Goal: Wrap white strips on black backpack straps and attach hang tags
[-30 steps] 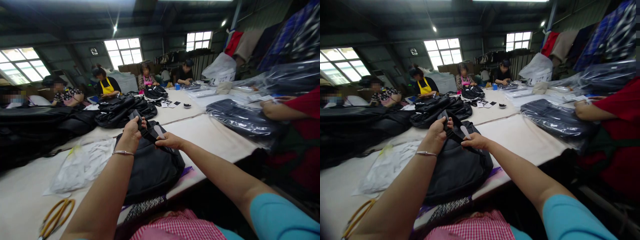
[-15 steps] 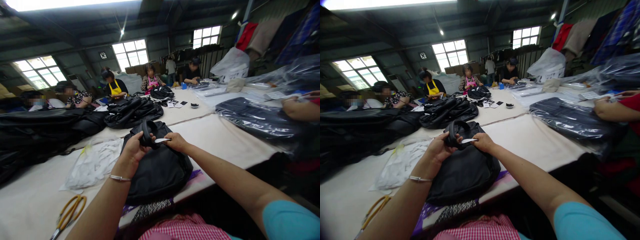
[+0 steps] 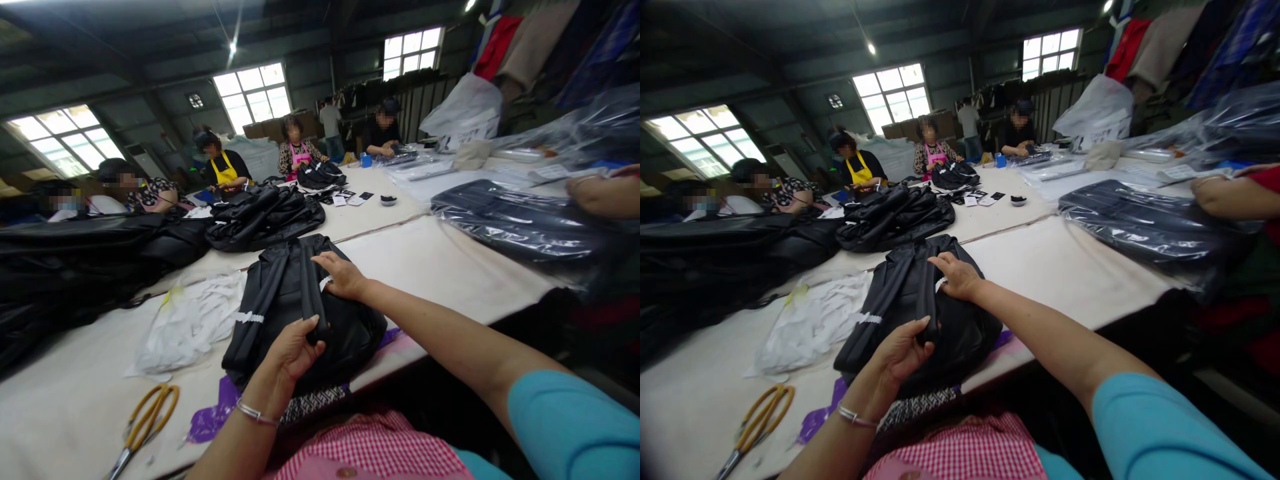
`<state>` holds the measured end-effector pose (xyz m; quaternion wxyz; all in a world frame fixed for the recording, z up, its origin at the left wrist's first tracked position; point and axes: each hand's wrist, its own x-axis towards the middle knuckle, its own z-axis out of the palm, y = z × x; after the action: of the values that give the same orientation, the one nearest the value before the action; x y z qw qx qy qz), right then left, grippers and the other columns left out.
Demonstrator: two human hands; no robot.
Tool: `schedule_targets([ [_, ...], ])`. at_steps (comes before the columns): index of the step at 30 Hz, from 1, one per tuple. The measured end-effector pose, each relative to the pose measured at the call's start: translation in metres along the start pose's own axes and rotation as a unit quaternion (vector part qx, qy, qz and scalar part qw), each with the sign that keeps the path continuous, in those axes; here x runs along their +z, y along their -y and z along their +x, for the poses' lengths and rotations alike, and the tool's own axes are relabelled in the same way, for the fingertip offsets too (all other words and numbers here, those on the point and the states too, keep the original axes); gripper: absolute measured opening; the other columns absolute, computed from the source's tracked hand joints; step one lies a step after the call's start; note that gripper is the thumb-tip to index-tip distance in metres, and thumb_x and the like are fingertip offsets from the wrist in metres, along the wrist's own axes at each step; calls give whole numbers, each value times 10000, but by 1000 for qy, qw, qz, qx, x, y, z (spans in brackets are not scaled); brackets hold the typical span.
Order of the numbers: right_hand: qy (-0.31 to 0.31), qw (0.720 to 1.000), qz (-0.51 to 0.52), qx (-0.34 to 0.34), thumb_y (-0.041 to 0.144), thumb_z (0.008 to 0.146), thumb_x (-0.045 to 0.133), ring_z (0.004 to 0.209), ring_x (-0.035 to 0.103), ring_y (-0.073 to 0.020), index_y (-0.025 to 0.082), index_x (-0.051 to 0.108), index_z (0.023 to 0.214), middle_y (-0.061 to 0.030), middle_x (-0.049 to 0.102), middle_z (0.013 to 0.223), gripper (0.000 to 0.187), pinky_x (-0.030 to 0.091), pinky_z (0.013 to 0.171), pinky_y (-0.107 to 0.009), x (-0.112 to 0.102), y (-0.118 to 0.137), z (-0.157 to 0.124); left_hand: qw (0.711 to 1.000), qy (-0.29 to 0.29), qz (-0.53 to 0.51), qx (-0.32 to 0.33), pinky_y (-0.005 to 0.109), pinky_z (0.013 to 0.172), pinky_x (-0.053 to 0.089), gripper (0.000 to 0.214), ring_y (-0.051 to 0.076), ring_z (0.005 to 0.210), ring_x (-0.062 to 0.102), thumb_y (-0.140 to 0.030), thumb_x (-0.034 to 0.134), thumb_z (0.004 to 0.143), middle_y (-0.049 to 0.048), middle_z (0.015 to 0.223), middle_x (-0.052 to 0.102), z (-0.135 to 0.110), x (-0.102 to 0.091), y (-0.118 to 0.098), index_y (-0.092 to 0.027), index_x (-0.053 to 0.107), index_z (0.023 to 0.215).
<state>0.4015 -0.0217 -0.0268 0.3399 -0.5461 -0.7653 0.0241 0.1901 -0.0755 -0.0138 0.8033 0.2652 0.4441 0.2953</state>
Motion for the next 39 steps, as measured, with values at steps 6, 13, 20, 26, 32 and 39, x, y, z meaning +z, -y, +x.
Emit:
schedule_targets([
  [6, 116, 981, -49, -151, 92, 764, 573, 1176, 549, -210, 302, 577, 1303, -36, 447, 1452, 578, 468, 895, -293, -8, 2, 10, 1000, -23, -6, -7, 221, 473, 529, 249, 148, 571, 659, -80, 719, 703, 37, 721, 687, 9, -1, 6, -170, 620, 913],
  [13, 83, 982, -55, -160, 119, 825, 530, 1010, 626, -191, 252, 684, 1145, -26, 677, 1183, 379, 467, 805, -272, 0, 3, 9, 998, 58, -29, -20, 487, 786, 570, 240, 303, 949, 684, -213, 629, 803, 182, 994, 704, 8, 4, -2, -85, 637, 1005],
  [20, 60, 984, -61, -158, 157, 862, 526, 979, 628, -192, 234, 686, 1121, -29, 683, 1164, 314, 470, 788, -278, 3, 4, 2, 999, 4, -43, 9, 365, 626, 593, 297, 184, 640, 666, -365, 622, 872, 118, 801, 699, 27, 16, -2, -84, 646, 965],
  [26, 92, 981, -75, -151, 148, 860, 523, 1038, 611, -177, 231, 625, 1213, -44, 620, 1273, 377, 466, 806, -255, -2, 1, -5, 999, -5, -7, 53, 225, 505, 538, 212, 117, 502, 607, -243, 604, 889, 107, 693, 676, 31, 17, 6, -39, 637, 842],
  [32, 125, 966, -160, -159, 225, 887, 521, 857, 630, -175, 216, 582, 1239, -76, 635, 1109, 357, 432, 662, -251, -25, 8, -18, 999, 12, -6, 50, 228, 474, 521, 224, 125, 515, 615, -267, 616, 880, 109, 759, 699, 32, 13, 7, -49, 644, 926],
  [39, 127, 969, -159, -138, 308, 955, 436, 730, 575, -146, 204, 671, 993, -55, 638, 878, 261, 345, 594, -242, -48, 7, -35, 999, 2, -18, 38, 221, 480, 525, 228, 123, 518, 617, -272, 655, 853, 117, 755, 704, 37, 2, 7, -45, 660, 882],
])
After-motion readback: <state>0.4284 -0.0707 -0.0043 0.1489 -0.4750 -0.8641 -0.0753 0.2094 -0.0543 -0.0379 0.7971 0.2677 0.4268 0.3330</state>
